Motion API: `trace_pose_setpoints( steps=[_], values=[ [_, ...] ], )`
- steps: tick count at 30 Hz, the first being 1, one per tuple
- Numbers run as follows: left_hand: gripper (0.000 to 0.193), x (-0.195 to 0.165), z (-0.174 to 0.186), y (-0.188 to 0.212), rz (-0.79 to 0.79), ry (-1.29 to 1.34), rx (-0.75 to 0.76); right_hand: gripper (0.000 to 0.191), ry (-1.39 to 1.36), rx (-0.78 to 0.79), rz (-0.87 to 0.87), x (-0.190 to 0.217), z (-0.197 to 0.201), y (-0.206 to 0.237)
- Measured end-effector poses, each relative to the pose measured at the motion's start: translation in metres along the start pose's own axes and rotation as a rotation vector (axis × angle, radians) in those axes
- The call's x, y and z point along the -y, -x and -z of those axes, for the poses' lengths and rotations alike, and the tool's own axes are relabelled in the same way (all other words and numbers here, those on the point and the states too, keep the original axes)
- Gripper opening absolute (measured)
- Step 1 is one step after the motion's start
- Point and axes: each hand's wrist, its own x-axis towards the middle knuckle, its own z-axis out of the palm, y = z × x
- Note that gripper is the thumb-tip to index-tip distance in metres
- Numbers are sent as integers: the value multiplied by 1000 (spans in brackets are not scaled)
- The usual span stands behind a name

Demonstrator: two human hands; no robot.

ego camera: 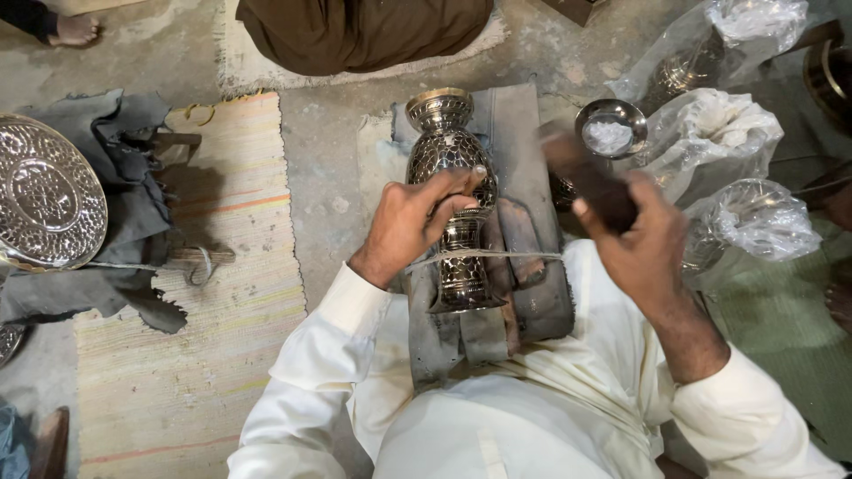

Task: The person sits on the floor and uses a hammer and chisel to create a textured pattern on a metal vase. They repeatedly strike the chisel against the vase surface, rotating the vase to work on different sections.

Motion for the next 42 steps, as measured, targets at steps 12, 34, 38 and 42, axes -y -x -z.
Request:
trace_pose_setpoints(
  steps=[12, 34, 38, 42],
  values=[
    [32, -5, 1, 4, 0, -65, 15, 37, 419, 47, 463, 49, 41, -52],
    [40, 15, 9, -6, -145, -66, 122, 40, 399, 90, 363, 34, 32, -45],
    [46, 17, 10, -7, -109, -109, 161, 35, 352, 92, 322, 26, 31, -44],
    [47, 18, 11, -8, -125, -66, 141, 45, 570, 113, 370, 23, 29, -41]
  ],
)
